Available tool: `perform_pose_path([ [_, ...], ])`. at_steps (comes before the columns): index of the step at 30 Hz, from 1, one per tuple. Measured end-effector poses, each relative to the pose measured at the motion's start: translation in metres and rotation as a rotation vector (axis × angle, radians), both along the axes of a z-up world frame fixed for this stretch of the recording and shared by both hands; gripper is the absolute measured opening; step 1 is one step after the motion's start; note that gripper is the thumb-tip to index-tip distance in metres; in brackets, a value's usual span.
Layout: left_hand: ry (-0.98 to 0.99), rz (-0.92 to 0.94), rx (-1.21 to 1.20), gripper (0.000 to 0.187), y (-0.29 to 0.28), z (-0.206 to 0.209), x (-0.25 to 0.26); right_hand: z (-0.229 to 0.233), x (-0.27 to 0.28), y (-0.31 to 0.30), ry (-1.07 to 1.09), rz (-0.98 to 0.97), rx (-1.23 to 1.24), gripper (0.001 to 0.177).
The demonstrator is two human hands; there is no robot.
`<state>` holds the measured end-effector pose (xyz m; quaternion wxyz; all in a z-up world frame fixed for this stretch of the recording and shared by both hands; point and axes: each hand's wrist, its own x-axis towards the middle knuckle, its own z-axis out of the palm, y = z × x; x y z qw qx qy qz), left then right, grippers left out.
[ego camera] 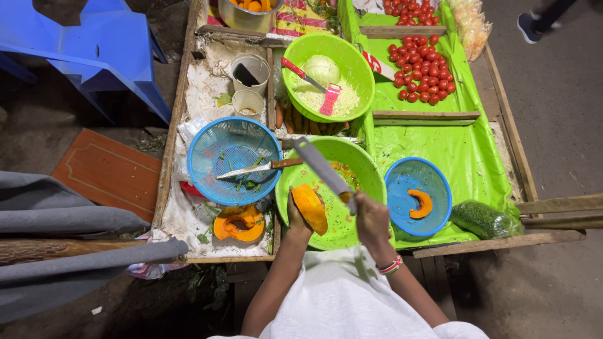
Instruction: The person chops pieces of pumpkin into small bits into a bowl using a knife and moves sliced carrots into a bin.
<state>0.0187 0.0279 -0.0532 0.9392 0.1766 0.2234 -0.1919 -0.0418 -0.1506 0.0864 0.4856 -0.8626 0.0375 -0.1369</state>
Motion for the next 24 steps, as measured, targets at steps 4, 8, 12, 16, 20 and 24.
perform_pose_path([
  [4, -0.029, -0.097, -0.144, 0.068, 0.01, -0.016, -0.004, 0.01, -0.001, -0.016, 0.142, -0.183, -0.195, 0.051],
  [8, -0.015, -0.128, -0.215, 0.06, 0.012, -0.02, -0.01, 0.018, -0.006, -0.015, 0.11, -0.197, -0.332, 0.063],
  [12, 0.091, -0.108, -0.116, 0.058, 0.006, -0.013, -0.017, 0.004, -0.02, -0.01, 0.219, -0.144, -0.141, 0.057],
  [16, 0.252, 0.048, 0.062, 0.063, -0.012, 0.013, -0.023, -0.001, -0.047, 0.007, 0.344, -0.092, 0.169, 0.048],
  [20, 0.073, -0.097, 0.082, 0.077, -0.015, 0.053, -0.031, -0.002, -0.052, 0.008, 0.463, -0.253, 0.424, 0.049],
  [24, -0.195, -0.252, 0.225, 0.076, -0.018, 0.08, -0.041, 0.001, -0.045, -0.014, 0.354, -0.278, -0.157, 0.061],
])
